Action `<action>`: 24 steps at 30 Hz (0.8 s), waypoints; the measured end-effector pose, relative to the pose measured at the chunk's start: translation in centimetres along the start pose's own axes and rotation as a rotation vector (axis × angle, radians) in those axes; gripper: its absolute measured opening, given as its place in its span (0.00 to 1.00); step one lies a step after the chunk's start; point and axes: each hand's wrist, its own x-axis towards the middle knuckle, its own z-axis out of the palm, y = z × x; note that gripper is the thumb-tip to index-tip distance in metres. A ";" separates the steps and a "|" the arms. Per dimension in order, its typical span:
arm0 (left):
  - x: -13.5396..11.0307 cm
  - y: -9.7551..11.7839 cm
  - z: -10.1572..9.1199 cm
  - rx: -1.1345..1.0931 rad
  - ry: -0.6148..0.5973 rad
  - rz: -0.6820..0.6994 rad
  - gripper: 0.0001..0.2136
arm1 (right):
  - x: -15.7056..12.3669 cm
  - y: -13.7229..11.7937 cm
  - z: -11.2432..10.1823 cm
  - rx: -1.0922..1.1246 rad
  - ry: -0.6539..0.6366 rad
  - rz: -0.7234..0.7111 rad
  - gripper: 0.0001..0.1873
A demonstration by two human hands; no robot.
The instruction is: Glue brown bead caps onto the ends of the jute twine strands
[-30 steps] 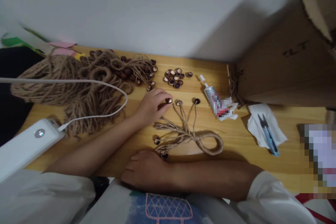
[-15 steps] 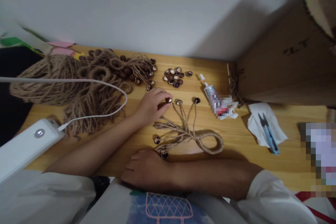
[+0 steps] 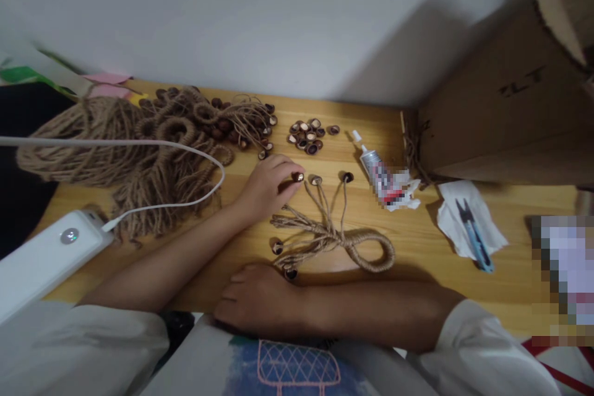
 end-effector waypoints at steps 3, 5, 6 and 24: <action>0.0 0.0 0.0 0.002 0.004 0.000 0.07 | 0.0 0.0 0.0 0.001 -0.011 0.005 0.15; 0.0 -0.1 0.1 0.000 0.007 0.001 0.07 | -0.1 0.0 -0.1 0.006 -0.017 0.008 0.14; 0.0 -0.1 0.1 -0.002 0.007 0.001 0.07 | -0.1 0.0 -0.1 0.007 -0.019 0.004 0.13; 0.0 -0.2 0.2 0.003 0.029 0.031 0.07 | 0.0 -0.3 -0.5 -0.006 -0.038 0.043 0.11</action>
